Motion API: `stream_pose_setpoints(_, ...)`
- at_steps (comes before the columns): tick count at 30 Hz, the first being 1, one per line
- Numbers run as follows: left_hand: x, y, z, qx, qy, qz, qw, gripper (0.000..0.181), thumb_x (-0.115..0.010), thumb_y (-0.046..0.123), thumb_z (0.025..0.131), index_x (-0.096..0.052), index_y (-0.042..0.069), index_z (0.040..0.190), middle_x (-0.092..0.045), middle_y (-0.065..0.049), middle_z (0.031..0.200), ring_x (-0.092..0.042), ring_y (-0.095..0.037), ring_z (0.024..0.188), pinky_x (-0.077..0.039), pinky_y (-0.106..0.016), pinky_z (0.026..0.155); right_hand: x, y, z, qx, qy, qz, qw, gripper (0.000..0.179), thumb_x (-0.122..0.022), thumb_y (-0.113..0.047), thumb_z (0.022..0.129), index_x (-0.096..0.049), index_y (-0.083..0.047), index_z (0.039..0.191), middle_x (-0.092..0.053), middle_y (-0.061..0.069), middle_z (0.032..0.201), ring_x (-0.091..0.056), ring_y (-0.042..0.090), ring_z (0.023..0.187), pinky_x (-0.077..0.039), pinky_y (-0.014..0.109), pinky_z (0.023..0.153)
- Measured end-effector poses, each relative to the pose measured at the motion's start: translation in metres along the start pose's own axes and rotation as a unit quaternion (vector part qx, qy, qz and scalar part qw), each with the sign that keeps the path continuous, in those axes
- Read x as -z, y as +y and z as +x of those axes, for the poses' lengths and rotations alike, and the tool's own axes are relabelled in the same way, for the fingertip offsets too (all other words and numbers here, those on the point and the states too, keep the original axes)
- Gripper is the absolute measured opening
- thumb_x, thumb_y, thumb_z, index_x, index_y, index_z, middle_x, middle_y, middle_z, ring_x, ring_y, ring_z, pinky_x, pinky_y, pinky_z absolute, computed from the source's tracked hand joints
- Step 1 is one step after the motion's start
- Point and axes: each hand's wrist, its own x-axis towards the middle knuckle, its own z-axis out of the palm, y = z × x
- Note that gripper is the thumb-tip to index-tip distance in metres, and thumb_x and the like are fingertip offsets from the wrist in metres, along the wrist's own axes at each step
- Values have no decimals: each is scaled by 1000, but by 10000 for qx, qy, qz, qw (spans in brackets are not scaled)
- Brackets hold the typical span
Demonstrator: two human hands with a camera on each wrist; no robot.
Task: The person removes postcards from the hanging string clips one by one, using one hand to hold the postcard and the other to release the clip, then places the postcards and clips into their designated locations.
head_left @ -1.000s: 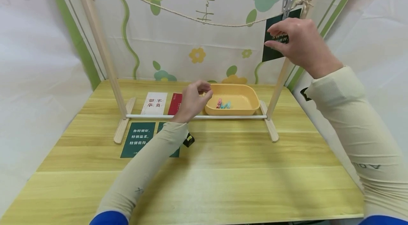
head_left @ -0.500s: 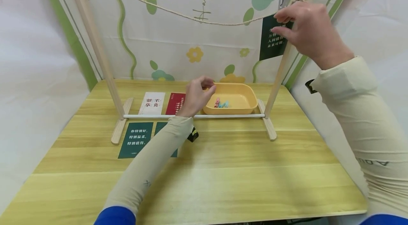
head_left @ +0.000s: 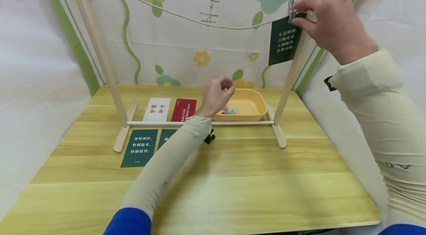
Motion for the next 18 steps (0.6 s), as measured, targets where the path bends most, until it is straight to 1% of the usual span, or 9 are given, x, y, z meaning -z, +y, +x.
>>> stream_pose_setpoints(2,-2,1,3,22,-26,12,10000,21,-70,10,101,-71,-2,118,-77,-16,112,-72,-27,106,-57,-40,103,1,0,2,15,-17,-114,9999,28,-71,-6,101,-72,4,127,-74,25,125,-70,43,110,-46,17,96)
stream_pose_setpoints(4,-4,3,6,48,-35,34,10000,21,-70,10,101,-71,-2,118,-76,-15,112,-72,-26,106,-57,-38,103,1,1,4,9,-42,-216,9998,28,-69,-6,101,-71,5,128,-73,26,125,-70,45,109,-55,35,99)
stream_pose_setpoints(6,-6,5,9,67,-33,50,10000,21,-70,11,101,-72,-1,119,-77,-14,112,-72,-25,106,-57,-36,101,2,1,6,7,-59,-279,9996,28,-68,-4,102,-71,6,128,-73,28,126,-70,47,110,-56,54,98)
stream_pose_setpoints(8,-9,8,13,67,-18,83,9999,21,-70,11,101,-72,0,120,-77,-13,113,-72,-25,106,-57,-35,101,4,2,10,0,-96,-307,9995,28,-68,-3,102,-70,7,128,-72,29,126,-70,48,110,-56,57,97)
stream_pose_setpoints(10,-12,10,17,31,-16,78,10000,21,-69,12,102,-72,0,120,-77,-14,113,-72,-25,107,-57,-36,102,7,2,12,-86,-205,-330,9992,29,-67,-4,102,-69,7,130,-71,28,128,-69,47,112,-57,44,102)
stream_pose_setpoints(12,-15,11,21,12,-31,105,9999,21,-69,12,102,-72,0,119,-77,-14,114,-72,-25,107,-56,-37,103,9,2,15,-163,-329,-382,9986,32,-66,-4,103,-67,7,133,-70,29,131,-67,48,115,-57,45,104)
stream_pose_setpoints(15,-21,14,26,-30,-53,263,9996,21,-68,13,103,-72,1,120,-78,-12,114,-73,-23,107,-56,-35,102,13,3,19,-240,-506,-484,9973,35,-65,-5,104,-64,7,136,-67,29,135,-66,48,117,-56,47,107)
stream_pose_setpoints(17,-25,16,30,-23,-43,369,9993,21,-68,14,103,-72,2,120,-78,-11,114,-73,-22,106,-56,-33,101,15,4,22,-220,-590,-528,9966,36,-65,-4,104,-62,8,138,-66,31,137,-64,50,118,-53,61,104)
stream_pose_setpoints(18,-27,17,31,-25,-26,387,9992,21,-69,14,103,-73,2,120,-79,-11,114,-73,-23,107,-57,-33,100,16,4,23,-201,-626,-545,9964,37,-64,-3,104,-62,8,138,-65,31,138,-64,49,119,-52,62,104)
